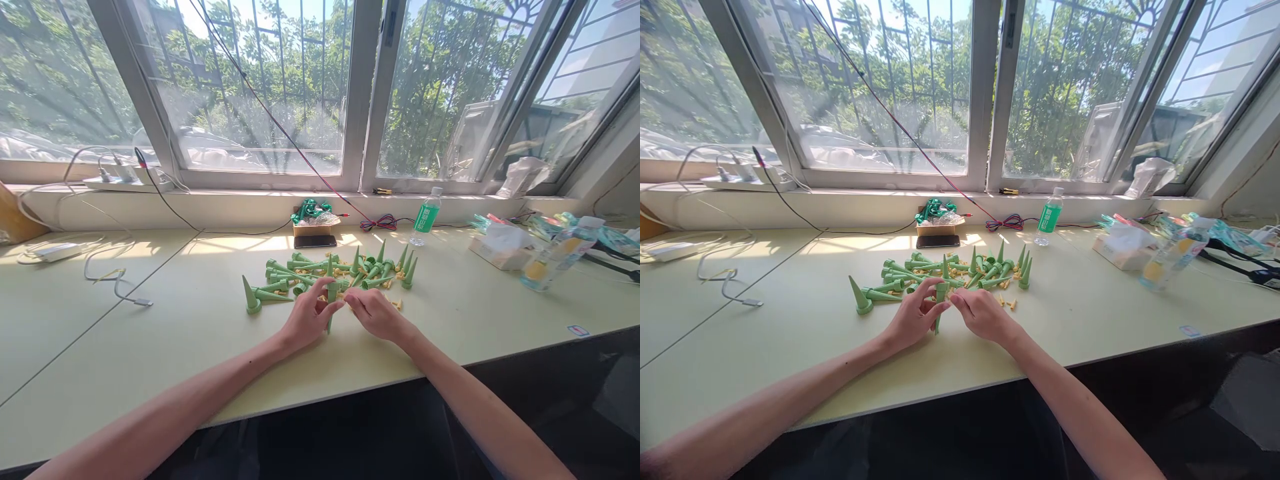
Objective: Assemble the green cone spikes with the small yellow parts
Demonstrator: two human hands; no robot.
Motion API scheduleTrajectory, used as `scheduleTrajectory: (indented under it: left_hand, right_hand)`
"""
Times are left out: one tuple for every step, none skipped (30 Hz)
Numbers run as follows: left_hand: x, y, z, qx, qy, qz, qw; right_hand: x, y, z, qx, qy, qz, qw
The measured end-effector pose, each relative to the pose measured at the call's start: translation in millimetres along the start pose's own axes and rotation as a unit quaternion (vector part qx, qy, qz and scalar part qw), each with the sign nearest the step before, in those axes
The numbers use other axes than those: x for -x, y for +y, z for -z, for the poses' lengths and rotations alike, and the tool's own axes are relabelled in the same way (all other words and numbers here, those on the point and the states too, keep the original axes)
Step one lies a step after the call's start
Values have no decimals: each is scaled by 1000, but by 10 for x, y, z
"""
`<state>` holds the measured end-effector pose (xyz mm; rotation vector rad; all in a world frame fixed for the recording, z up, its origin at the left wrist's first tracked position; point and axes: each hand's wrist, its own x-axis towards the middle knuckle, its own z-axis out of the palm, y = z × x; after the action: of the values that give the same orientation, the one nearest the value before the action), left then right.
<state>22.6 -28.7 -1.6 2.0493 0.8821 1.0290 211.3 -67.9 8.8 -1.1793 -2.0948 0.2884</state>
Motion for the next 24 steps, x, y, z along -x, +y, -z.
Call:
scheduleTrajectory:
  left_hand:
    - [1,-1,-1,-1,0,1,1000]
    - [1,-3,-1,-3,-1,3,1000]
    - [1,-4,-2,-5,-3,4,1000]
    - [1,-4,-1,-7,-3,5,1000]
    - [1,-3,-1,-10,-3,5,1000]
    - [1,-2,0,-12,-3,4,1000]
    - [1,0,1,-14,-3,4,1000]
    - [2,3,2,-15,-3,4,1000]
    - [3,5,4,-17,-3,4,1000]
    - [4,5,4,-18,-4,4,1000]
    - [6,5,5,-19,-6,4,1000]
    - [7,3,5,-18,-6,5,1000]
    - [9,0,5,-17,-6,5,1000]
    - [10,-5,5,-16,-6,5,1000]
    - [11,-10,4,-14,-6,4,1000]
    - [11,-16,3,-13,-5,1,1000]
    - [11,-21,2,-14,-3,-2,1000]
    - [11,-26,1,-17,-1,-6,1000]
    - [11,-29,1,-21,0,-9,1000]
    - [10,-30,2,-26,2,-11,1000]
    - [9,-29,3,-30,3,-12,999]
    - [9,-27,5,-33,3,-12,999]
    - [8,-24,7,-36,3,-12,999]
    - [7,-20,9,-40,2,-13,999]
  right_hand:
    - [0,-2,2,-1,-1,0,1000]
    - [0,-4,4,-2,-3,0,1000]
    - [0,-8,7,-2,-4,-1,1000]
    - [0,-12,10,-3,-6,-2,1000]
    - [-1,-16,14,-4,-8,-2,1000]
    - [-2,-20,18,-4,-11,-3,1000]
    - [-3,-24,21,-5,-13,-4,1000]
    - [-4,-27,24,-6,-14,-4,1000]
    - [-4,-29,27,-6,-16,-4,1000]
    - [-4,-30,28,-7,-16,-3,1000]
    - [-4,-31,29,-7,-16,-1,1000]
    - [-4,-31,29,-6,-15,0,1000]
    - [-3,-30,28,-5,-15,2,1000]
    - [-2,-30,27,-4,-15,3,1000]
    - [-1,-29,26,-3,-15,3,1000]
    - [0,-29,26,-1,-15,3,1000]
    - [1,-28,25,-1,-16,4,1000]
    - [3,-27,25,0,-16,5,1000]
    - [4,-26,26,0,-16,5,1000]
    - [6,-26,27,0,-17,5,1000]
    - [8,-26,29,0,-19,5,1000]
    - [9,-26,31,0,-21,5,1000]
    - [11,-27,33,-1,-24,6,1000]
    - [13,-29,35,-1,-26,7,1000]
